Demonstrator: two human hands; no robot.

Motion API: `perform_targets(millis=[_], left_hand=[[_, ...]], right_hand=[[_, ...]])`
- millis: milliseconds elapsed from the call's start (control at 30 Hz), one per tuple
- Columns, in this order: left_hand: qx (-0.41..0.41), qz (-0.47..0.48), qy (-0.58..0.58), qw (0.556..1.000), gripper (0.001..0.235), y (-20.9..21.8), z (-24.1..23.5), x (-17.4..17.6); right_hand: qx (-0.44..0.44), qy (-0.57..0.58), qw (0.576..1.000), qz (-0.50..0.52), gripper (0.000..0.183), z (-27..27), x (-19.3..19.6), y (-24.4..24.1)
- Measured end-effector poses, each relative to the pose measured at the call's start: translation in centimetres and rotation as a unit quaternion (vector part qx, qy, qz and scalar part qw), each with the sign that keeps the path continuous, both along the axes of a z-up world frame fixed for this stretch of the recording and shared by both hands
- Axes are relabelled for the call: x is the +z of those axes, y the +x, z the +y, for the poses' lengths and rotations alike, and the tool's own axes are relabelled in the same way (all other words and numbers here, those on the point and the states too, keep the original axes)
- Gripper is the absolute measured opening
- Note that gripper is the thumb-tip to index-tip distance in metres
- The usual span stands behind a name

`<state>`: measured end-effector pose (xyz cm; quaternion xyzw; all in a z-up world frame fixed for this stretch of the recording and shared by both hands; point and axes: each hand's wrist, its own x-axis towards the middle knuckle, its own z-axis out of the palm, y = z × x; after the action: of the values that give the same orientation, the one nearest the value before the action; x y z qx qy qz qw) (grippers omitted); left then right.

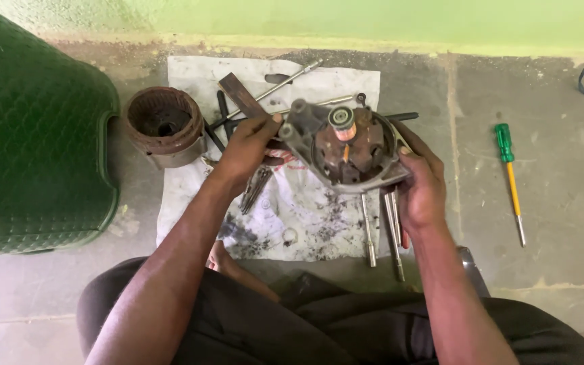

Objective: Disassemble and inspect a motor armature and housing using manual tools.

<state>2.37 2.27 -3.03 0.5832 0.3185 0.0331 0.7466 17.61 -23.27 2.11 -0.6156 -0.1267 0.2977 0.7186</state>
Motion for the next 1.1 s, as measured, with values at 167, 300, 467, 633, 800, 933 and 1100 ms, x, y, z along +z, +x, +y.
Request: perform_targets(millis=[167,300,467,633,800,933,1100], left_hand=[[0.026,0.007,-0.028,0.999,0.057,0.4,-0.7,2.0],[0.003,0.048,-0.092,0.995,0.064,0.3,-1.2,3.1],[-0.026,0.126,-0.004,0.992,0.056,-0.1,-1.0,2.0],[-0.106,0.188,0.008,0.976,0.051,-0.9,-0.8,0.1],[-0.147,0.166,0.043,0.974,0.049,-1.1,-1.6,1.2],[-0.150,0.159,0.027,0.975,0.049,-1.2,-1.7,3.3],[-0.273,0.158,0.228,0.921,0.051,-1.8,-1.8,5.0]], right_hand=[[0.005,-0.022,1.000,-0.010,0.058,0.5,-1.3,-0.6],[0.060,0.003,0.998,0.029,0.059,-0.2,-3.2,-0.3],[0.118,-0.081,0.987,0.069,0.063,0.7,-3.5,-0.8],[0.151,-0.140,0.977,0.054,0.067,-0.1,-6.3,-0.8],[0.153,-0.133,0.979,0.022,0.065,-0.8,-7.5,-0.2],[0.085,-0.208,0.973,0.048,0.057,-1.7,-9.7,0.5],[0.141,-0.281,0.948,-0.049,0.058,-2.7,-10.8,1.0]])
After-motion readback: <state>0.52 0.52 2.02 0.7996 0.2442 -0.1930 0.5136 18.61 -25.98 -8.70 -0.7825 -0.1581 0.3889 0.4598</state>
